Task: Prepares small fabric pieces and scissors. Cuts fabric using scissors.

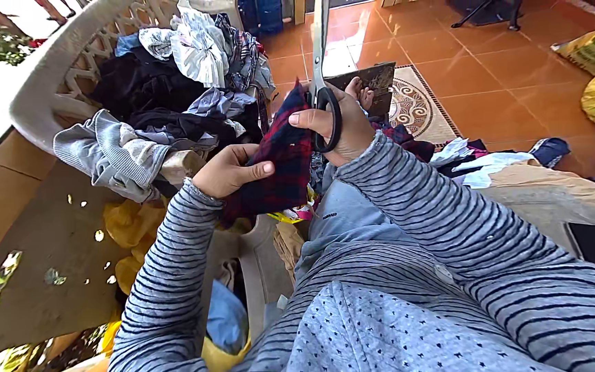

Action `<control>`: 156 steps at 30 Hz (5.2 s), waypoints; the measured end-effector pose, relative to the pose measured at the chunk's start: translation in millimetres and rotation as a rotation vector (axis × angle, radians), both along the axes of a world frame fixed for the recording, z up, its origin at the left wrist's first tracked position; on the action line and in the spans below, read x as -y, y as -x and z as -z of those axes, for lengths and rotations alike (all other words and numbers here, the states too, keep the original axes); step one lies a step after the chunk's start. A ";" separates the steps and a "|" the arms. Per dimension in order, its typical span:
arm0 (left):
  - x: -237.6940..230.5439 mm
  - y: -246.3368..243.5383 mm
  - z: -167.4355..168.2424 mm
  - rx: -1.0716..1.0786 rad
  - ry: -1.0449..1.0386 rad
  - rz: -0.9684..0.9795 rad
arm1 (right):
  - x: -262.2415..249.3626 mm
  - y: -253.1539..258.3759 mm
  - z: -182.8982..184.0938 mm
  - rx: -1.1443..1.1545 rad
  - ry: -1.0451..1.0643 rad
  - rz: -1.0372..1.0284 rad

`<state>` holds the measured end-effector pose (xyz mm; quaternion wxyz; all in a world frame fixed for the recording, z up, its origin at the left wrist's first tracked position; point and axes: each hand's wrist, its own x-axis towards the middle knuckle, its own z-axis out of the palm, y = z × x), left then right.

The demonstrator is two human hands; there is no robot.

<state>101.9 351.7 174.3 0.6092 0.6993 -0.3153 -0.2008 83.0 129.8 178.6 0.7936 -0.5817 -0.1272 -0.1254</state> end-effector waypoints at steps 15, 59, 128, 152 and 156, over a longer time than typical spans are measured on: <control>-5.8 5.4 -17.8 0.036 0.113 -0.188 | 63.4 40.4 106.7 0.051 0.314 -0.519; 10.4 -3.8 5.2 -0.140 0.092 -0.168 | 74.5 78.0 127.7 -0.088 0.411 -0.835; 46.3 20.8 21.8 0.087 0.203 -0.380 | 46.1 76.2 118.6 -0.011 0.349 -0.515; 40.4 16.4 16.9 -0.193 0.310 -0.502 | 7.2 43.9 86.3 -0.151 0.540 -0.356; 40.8 15.6 17.7 -0.213 0.305 -0.520 | 5.7 41.8 87.0 -0.164 0.561 -0.330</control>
